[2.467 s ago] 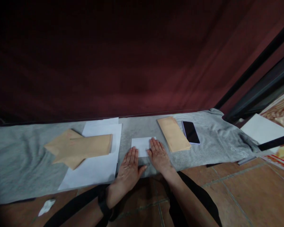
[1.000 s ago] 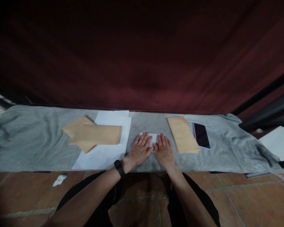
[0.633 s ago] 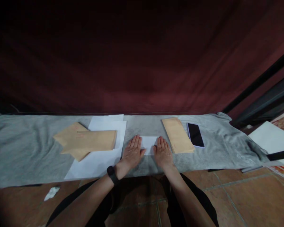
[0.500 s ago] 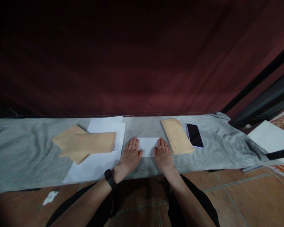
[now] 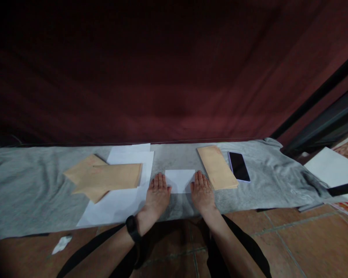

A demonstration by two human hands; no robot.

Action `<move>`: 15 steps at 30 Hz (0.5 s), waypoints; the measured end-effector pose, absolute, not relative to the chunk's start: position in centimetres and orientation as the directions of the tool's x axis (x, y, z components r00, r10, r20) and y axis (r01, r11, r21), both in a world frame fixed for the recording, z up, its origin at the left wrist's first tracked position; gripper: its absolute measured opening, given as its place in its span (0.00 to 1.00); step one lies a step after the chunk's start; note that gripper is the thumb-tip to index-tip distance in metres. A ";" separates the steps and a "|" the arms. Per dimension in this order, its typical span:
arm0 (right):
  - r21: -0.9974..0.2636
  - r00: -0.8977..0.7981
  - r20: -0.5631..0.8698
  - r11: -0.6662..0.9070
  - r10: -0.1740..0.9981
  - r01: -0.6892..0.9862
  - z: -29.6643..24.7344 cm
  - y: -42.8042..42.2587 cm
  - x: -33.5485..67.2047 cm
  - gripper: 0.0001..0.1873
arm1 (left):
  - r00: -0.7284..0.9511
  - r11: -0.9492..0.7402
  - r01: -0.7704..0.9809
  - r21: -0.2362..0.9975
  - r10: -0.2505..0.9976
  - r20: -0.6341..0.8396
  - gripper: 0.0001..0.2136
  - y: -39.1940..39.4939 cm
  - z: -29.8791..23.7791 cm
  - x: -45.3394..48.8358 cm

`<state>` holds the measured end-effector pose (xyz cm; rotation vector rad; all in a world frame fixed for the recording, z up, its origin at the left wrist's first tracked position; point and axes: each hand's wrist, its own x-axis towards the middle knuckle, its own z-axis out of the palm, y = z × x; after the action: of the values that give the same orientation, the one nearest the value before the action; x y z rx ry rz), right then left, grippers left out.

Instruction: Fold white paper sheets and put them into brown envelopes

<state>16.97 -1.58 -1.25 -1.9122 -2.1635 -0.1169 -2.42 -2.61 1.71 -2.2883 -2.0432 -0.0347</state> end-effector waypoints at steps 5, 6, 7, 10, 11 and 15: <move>-0.152 -0.147 0.252 0.189 0.957 0.970 -0.3 -1.2 16.9 0.29 | 0.242 -0.238 0.970 -0.043 0.963 0.122 0.27 -3.1 1.9 -2.7; -0.164 -0.177 0.255 0.223 0.951 0.961 -0.2 -1.1 16.7 0.29 | 0.285 -0.283 0.958 -0.035 0.950 0.124 0.27 -3.2 1.8 -2.7; -0.174 -0.209 0.252 0.256 0.945 0.951 -0.2 -1.1 16.6 0.28 | 0.323 -0.322 0.946 -0.025 0.939 0.120 0.27 -3.3 1.8 -2.7; -0.189 -0.275 0.213 0.316 0.937 0.930 -0.4 -1.2 16.2 0.27 | 0.373 -0.377 0.926 0.009 0.920 0.117 0.25 -3.3 2.3 -2.9; -0.193 -0.286 0.198 0.323 0.938 0.927 -0.4 -1.2 16.1 0.27 | 0.379 -0.385 0.923 0.021 0.916 0.129 0.24 -3.1 2.8 -3.1; -0.231 -0.272 0.169 0.306 0.947 0.924 -0.4 -1.0 16.2 0.26 | 0.194 -0.205 0.979 0.017 0.947 0.255 0.26 -1.6 5.8 -5.2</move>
<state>16.17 -1.02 -0.40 -1.6990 -2.3028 0.1252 -5.19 -1.55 5.76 -2.3080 -1.8786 -0.3150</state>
